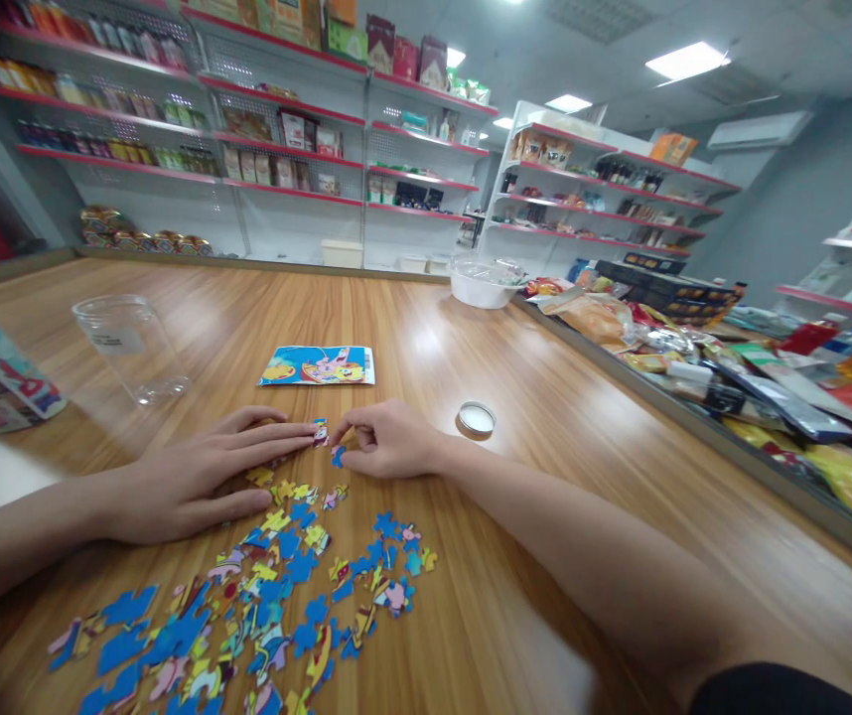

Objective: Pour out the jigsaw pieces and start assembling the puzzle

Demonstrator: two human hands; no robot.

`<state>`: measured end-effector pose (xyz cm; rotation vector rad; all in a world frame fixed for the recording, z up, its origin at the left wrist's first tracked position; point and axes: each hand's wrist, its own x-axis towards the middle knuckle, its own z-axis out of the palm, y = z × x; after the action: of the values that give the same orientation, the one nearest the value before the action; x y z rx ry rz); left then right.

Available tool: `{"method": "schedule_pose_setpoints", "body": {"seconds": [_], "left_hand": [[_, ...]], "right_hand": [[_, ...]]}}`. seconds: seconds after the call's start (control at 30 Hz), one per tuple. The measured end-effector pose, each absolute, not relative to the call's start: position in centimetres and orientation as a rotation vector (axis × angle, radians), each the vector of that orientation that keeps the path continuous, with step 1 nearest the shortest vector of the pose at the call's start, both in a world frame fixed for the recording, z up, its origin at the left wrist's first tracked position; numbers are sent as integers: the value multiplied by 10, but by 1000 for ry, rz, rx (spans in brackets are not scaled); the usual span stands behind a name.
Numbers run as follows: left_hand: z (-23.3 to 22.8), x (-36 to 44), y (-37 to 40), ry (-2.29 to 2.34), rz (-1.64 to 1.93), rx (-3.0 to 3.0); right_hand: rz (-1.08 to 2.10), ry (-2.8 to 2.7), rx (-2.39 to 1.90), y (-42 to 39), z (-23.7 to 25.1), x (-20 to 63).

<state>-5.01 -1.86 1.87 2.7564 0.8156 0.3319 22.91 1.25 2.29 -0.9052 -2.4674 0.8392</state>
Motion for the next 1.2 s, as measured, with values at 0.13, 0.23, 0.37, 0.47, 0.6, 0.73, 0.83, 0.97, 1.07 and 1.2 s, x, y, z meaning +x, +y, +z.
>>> {"method": "schedule_pose_setpoints", "body": {"seconds": [0.13,0.23,0.37,0.47,0.6,0.73,0.83,0.97,1.07,1.2], "left_hand": [[18,-51,-18,802,354,2757],[17,-52,-17,805,354,2770],[16,-52,-17,815,302,2801],[16,-51,-17,826,287,2793],[16,-51,-17,824,320,2770],[17,-52,-17,821,323,2766],[17,-52,-17,825,305,2777],[16,-52,-16,809,302,2789],[16,-52,-15,797,323,2789],[15,-53,-15,793,326,2792]], "right_hand": [[1259,-2389,-882,22,28,237],[1563,-2580,-864,18,47,240],[1496,-3047,-852,-12,82,231],[852,-3260,-860,-32,100,223],[380,-3259,-1125,-35,109,227],[376,-3273,-1270,-30,110,237],[386,-3275,-1322,-31,109,237],[415,-3370,-1298,-33,109,233],[445,-3438,-1242,-35,111,231],[338,-3475,-1227,-40,115,229]]}}
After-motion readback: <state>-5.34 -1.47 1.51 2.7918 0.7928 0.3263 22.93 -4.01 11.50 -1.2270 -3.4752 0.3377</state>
